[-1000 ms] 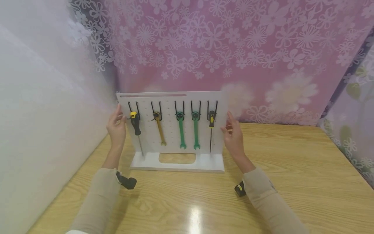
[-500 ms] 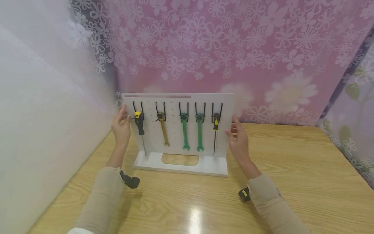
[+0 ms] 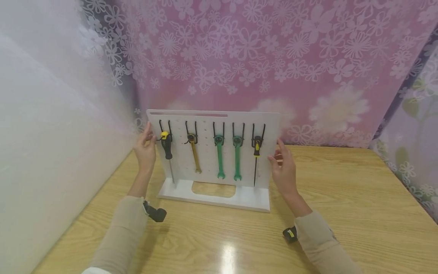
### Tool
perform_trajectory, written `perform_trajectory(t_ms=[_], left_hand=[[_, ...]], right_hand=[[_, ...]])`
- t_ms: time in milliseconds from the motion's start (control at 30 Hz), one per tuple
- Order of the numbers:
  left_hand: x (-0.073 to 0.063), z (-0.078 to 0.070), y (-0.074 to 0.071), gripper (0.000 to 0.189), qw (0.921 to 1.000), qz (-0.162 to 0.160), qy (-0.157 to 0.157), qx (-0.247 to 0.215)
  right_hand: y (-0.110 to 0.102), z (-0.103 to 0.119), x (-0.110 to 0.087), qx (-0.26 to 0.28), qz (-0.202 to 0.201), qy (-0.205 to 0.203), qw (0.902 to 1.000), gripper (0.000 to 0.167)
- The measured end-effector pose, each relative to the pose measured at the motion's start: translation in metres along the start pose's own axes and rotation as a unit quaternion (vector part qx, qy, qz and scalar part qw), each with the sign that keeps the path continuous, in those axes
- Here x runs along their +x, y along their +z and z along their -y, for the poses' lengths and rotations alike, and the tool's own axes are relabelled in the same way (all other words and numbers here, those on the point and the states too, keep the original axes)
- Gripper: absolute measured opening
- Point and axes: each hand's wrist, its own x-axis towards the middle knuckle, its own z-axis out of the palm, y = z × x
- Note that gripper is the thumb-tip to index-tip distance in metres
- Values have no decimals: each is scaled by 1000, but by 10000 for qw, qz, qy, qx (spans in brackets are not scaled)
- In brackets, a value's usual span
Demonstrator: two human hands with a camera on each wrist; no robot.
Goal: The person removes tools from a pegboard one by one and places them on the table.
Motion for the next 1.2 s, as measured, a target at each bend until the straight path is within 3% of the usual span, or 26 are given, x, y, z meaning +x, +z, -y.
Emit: perform_trajectory(t_ms=[200,333,833,1033,1200], left_hand=[[1,25,5,44,9999,-116,-17,14],[0,29,7,45,9999,-161,-7,7],[-4,21,8,43,9998,-124,41,-115],[-7,-7,6,41,9999,-111,9,-16],[-6,4,7,41,9998,-180,55,-33]], right_hand=[[-3,1,-2,-42,-30,7,10000,58],[-5,1,-3,-76,-41,70,9999,58],[-8,-3,-2,-107,-56,240,9996,58],[-8,-2,-3,-137,-93,231,9996,57],[-8,-2,-3,-143,-82,316,9994,56]])
